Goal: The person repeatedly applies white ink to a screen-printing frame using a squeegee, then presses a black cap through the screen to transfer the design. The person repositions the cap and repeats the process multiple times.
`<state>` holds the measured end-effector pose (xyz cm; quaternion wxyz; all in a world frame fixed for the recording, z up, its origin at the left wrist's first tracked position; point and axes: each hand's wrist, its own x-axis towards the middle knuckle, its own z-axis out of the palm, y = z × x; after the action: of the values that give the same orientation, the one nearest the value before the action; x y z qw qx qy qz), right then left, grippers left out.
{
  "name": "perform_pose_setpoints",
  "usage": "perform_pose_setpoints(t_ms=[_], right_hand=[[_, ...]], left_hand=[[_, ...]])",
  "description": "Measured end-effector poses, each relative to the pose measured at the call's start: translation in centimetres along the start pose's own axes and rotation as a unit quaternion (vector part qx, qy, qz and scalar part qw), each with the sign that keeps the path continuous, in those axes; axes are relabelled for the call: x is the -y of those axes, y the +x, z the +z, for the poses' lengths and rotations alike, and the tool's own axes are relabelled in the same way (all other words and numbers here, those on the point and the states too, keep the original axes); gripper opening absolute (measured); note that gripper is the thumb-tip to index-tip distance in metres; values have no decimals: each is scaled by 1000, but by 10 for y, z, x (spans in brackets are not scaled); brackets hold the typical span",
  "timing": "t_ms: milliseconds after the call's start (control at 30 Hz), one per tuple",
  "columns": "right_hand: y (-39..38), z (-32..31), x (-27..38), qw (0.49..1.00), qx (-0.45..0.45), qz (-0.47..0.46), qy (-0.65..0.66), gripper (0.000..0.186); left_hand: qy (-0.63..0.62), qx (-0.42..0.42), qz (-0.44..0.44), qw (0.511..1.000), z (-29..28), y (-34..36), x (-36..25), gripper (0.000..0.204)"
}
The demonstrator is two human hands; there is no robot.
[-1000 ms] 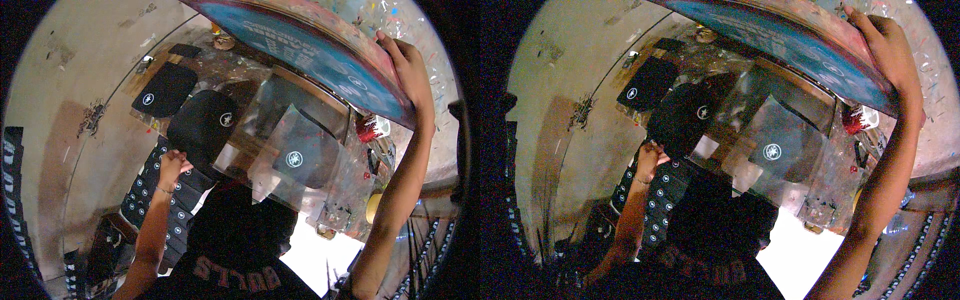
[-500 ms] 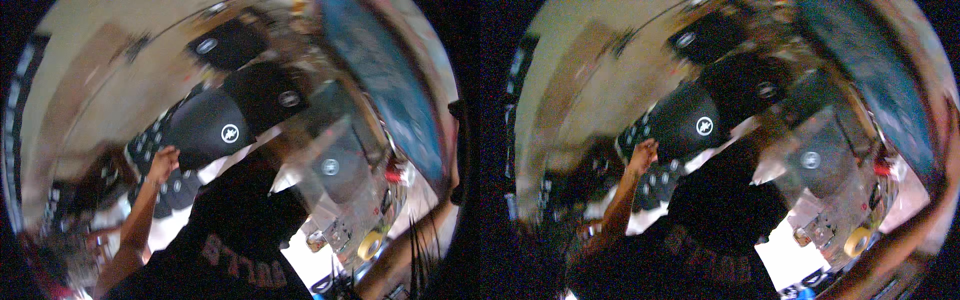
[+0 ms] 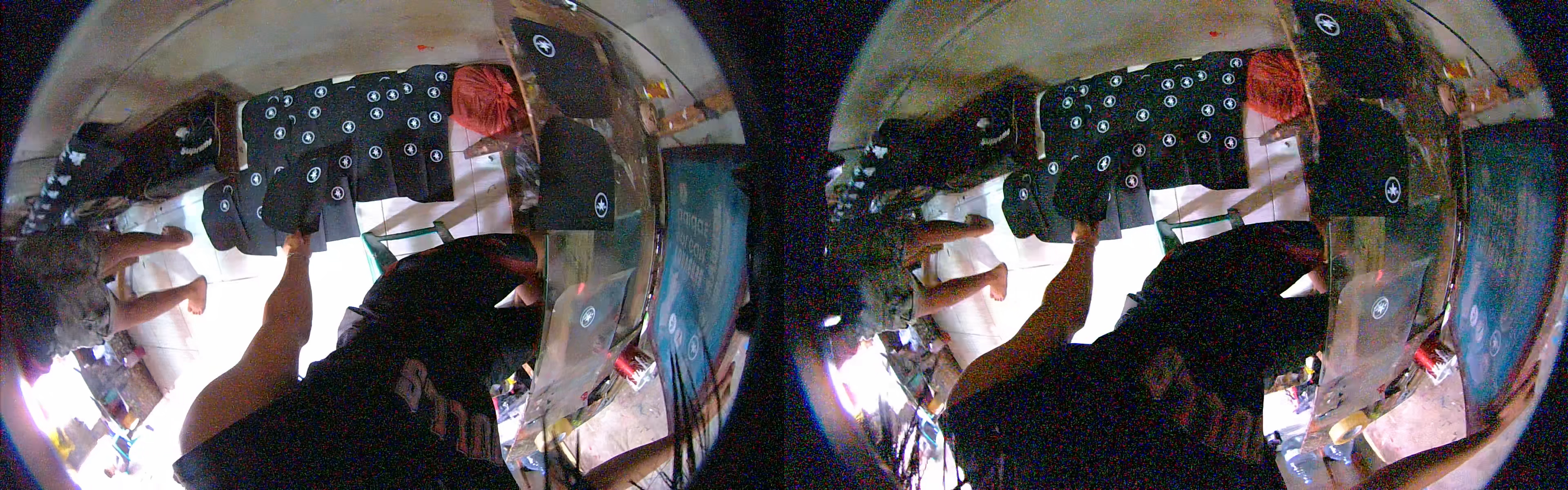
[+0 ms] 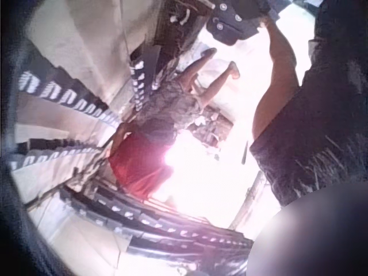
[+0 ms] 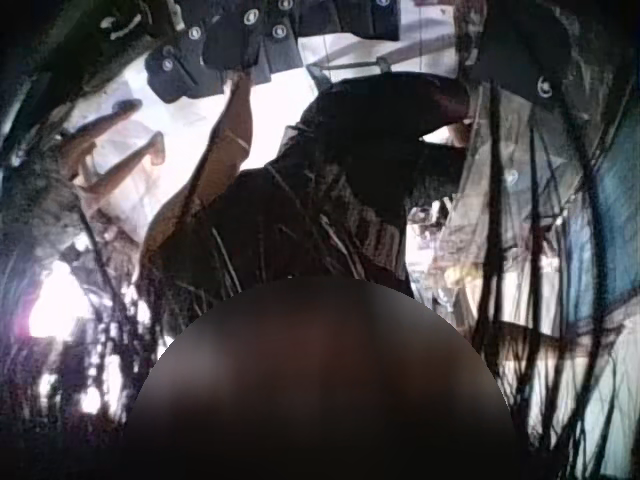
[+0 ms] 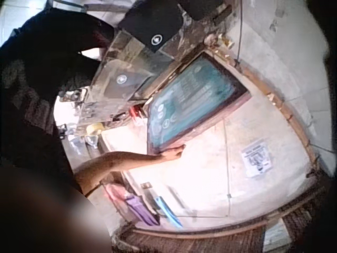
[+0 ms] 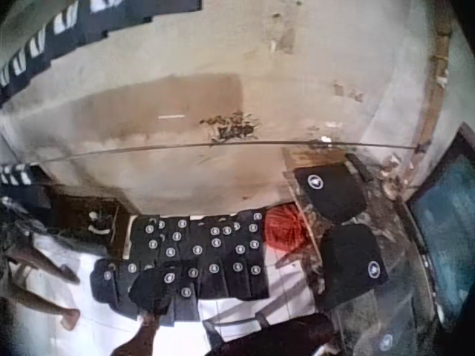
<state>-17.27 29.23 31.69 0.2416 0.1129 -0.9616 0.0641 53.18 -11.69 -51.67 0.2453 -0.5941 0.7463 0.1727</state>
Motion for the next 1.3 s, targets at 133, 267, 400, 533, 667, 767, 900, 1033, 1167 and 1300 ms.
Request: perform_pose_setpoints(t_ms=[133, 267, 400, 533, 667, 767, 900, 1033, 1167, 1300], right_hand=[[6, 3, -17, 999, -8, -10, 32, 68], [23, 2, -53, 999, 8, -18, 37, 65], [42, 2, -101, 998, 36, -30, 41, 62], [52, 13, -129, 994, 70, -57, 53, 61], [55, 22, -126, 995, 52, -49, 63, 59], [50, 25, -107, 996, 30, -58, 63, 58], [28, 17, -68, 992, 32, -50, 109, 57], [3, 8, -14, 993, 45, -10, 108, 65], [-10, -9, 16, 993, 5, 73, 87, 60], [-18, -23, 9, 996, 64, -9, 55, 52]], left_hand=[[-189, 48, -168, 966, 52, -42, -26, 45], [-609, 14, -422, 671, 66, -103, -73, 36], [-756, -4, -521, 396, 78, -148, -102, 29], [-763, 1, -535, 363, 78, -123, -99, 25], [-250, -196, -283, 905, -14, -39, -102, 28], [-388, -413, 92, 819, -168, -29, -168, 18], [-475, -309, 361, 740, -374, -117, -318, 11], [-237, -263, 694, 627, -455, -199, -453, 28], [41, -280, 751, 597, -446, -212, -527, 45], [60, -155, 725, 668, -433, -197, -543, 46]])
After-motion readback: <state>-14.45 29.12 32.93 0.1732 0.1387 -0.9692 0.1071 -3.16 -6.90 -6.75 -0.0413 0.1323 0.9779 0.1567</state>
